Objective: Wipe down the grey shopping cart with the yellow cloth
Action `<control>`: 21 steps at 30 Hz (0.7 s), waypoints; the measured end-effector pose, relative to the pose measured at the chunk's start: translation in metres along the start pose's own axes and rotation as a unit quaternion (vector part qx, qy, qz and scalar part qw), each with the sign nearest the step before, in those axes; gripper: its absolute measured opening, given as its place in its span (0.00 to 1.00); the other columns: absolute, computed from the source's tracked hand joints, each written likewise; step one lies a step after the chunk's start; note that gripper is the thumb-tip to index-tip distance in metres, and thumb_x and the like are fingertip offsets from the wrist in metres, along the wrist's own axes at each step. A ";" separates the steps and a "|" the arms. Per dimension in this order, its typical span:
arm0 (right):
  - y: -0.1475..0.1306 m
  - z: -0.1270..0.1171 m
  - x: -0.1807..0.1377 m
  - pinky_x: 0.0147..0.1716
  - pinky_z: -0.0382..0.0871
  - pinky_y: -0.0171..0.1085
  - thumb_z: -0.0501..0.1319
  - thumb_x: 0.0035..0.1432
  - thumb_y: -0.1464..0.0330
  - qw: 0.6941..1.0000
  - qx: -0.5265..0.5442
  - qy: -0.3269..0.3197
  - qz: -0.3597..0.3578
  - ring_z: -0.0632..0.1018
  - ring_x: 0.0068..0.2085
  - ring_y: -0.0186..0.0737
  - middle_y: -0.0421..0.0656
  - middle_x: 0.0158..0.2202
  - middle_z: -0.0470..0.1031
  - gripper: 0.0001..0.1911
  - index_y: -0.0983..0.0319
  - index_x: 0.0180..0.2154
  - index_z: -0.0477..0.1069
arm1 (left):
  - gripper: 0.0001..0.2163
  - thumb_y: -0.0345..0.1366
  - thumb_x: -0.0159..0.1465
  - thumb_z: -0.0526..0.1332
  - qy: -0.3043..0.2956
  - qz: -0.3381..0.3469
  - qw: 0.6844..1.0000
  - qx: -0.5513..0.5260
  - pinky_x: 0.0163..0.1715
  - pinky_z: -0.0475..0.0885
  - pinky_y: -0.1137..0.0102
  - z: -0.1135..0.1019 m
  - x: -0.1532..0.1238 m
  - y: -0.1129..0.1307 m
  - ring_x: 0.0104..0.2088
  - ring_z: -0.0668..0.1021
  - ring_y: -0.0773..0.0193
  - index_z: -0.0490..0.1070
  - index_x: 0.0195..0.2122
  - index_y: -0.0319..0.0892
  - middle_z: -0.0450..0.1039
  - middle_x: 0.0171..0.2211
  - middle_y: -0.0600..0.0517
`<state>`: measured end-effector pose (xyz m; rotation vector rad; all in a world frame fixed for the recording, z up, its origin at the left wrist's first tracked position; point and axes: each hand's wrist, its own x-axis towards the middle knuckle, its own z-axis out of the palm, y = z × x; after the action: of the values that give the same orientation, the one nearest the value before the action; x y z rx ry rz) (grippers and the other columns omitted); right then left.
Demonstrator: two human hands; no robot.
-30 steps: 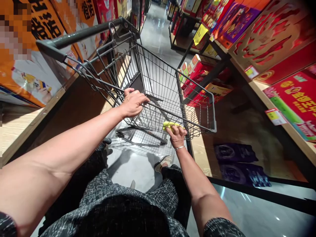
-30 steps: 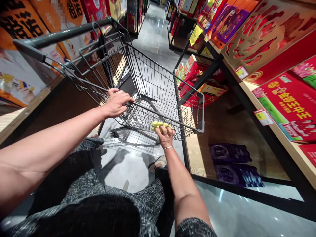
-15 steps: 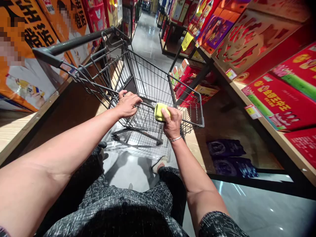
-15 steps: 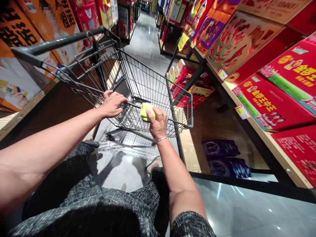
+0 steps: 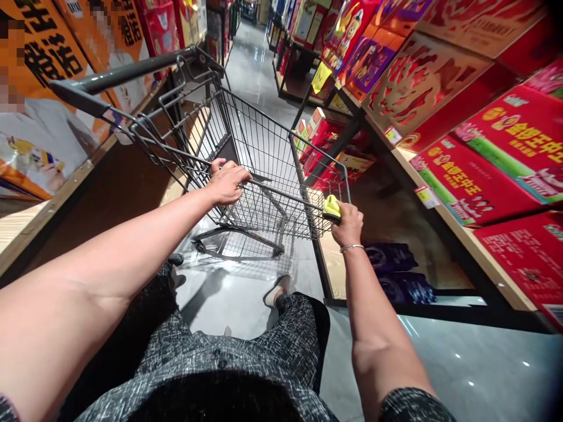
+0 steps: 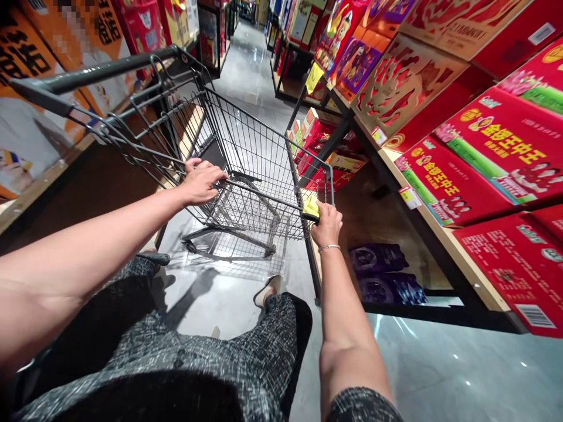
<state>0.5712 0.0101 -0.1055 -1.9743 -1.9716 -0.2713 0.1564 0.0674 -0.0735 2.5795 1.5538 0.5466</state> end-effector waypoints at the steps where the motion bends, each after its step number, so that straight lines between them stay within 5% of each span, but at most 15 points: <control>1: -0.006 0.001 0.008 0.47 0.67 0.49 0.58 0.51 0.76 1.000 -0.002 -0.010 0.005 0.68 0.52 0.54 0.50 0.57 0.70 0.35 0.55 0.61 0.68 | 0.21 0.29 0.53 0.57 -0.001 0.000 1.000 -0.002 0.62 0.49 0.47 0.001 0.003 -0.003 0.52 0.70 0.49 0.74 0.47 0.51 0.77 0.43 0.52; 8: -0.021 -0.004 0.049 0.38 0.65 0.39 0.64 0.50 0.73 0.990 -0.030 -0.127 -0.045 0.73 0.41 0.45 0.47 0.47 0.76 0.26 0.56 0.53 0.73 | 0.19 0.34 0.56 0.60 -0.035 -0.025 0.999 0.015 0.66 0.45 0.43 0.000 0.033 -0.038 0.59 0.68 0.47 0.75 0.49 0.53 0.76 0.47 0.52; 15: -0.033 -0.006 0.033 0.37 0.65 0.40 0.62 0.51 0.74 0.993 -0.024 -0.106 -0.044 0.73 0.41 0.48 0.48 0.48 0.76 0.27 0.58 0.55 0.71 | 0.25 0.46 0.58 0.66 -0.084 -0.023 0.995 0.039 0.65 0.29 0.36 -0.007 0.041 -0.042 0.69 0.55 0.40 0.72 0.58 0.58 0.67 0.61 0.52; 21: -0.041 -0.015 0.002 0.41 0.67 0.42 0.62 0.49 0.75 0.995 0.001 -0.086 -0.049 0.73 0.43 0.48 0.48 0.48 0.75 0.29 0.58 0.55 0.71 | 0.22 0.57 0.65 0.57 -0.082 -0.040 0.995 0.037 0.65 0.25 0.36 -0.009 0.036 -0.049 0.72 0.48 0.40 0.74 0.57 0.57 0.63 0.64 0.51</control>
<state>0.5316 0.0061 -0.0865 -1.9607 -2.1791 -0.1263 0.1277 0.1211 -0.0682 2.5265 1.6417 0.2667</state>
